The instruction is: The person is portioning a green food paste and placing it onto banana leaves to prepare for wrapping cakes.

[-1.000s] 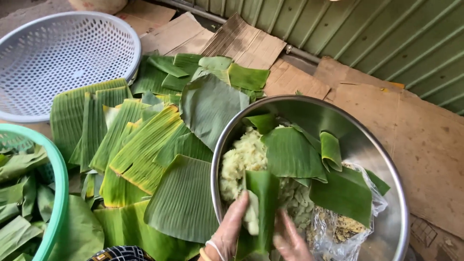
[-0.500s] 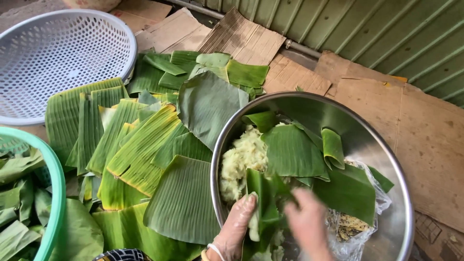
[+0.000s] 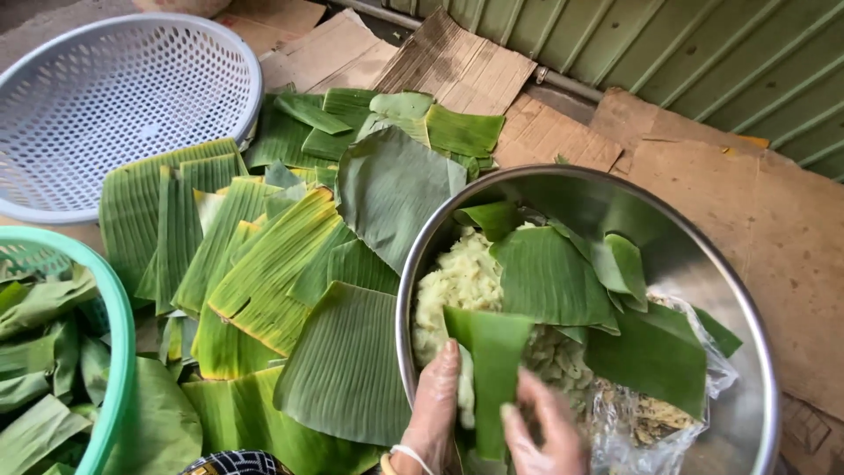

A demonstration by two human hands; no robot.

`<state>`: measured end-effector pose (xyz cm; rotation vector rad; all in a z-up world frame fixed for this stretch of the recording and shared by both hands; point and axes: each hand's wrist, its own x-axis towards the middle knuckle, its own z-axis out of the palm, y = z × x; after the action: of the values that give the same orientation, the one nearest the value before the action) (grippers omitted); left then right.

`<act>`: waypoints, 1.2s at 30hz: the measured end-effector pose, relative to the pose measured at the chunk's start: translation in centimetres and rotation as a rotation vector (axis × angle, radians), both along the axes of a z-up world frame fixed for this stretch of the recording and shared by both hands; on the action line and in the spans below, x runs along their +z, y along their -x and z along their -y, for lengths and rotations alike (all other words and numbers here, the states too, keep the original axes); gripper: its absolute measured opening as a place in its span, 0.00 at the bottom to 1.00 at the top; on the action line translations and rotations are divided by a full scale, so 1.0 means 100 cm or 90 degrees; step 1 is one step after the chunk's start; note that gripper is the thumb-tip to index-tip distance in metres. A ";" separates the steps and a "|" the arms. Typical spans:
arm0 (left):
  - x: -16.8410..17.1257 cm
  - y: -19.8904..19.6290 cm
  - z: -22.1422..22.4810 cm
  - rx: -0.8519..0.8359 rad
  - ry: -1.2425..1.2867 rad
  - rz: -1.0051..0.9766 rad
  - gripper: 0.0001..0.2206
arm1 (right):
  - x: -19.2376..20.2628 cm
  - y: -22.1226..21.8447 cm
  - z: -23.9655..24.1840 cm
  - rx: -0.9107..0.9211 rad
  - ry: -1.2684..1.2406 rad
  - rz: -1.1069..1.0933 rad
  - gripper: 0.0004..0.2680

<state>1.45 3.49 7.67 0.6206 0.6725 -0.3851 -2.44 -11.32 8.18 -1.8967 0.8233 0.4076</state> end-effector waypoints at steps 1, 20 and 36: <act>-0.008 -0.002 -0.001 -0.066 -0.087 -0.052 0.32 | -0.002 0.004 0.008 0.195 0.257 0.267 0.22; -0.016 0.003 0.018 0.006 -0.033 -0.093 0.22 | -0.098 0.033 -0.007 0.583 0.950 0.488 0.31; 0.002 0.023 0.017 -0.006 -0.078 0.111 0.27 | 0.013 0.005 -0.025 0.057 -0.025 0.040 0.43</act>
<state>-0.83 1.81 7.90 0.7651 0.5285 -0.2955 -2.98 -8.81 9.52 -1.9050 0.6865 0.4131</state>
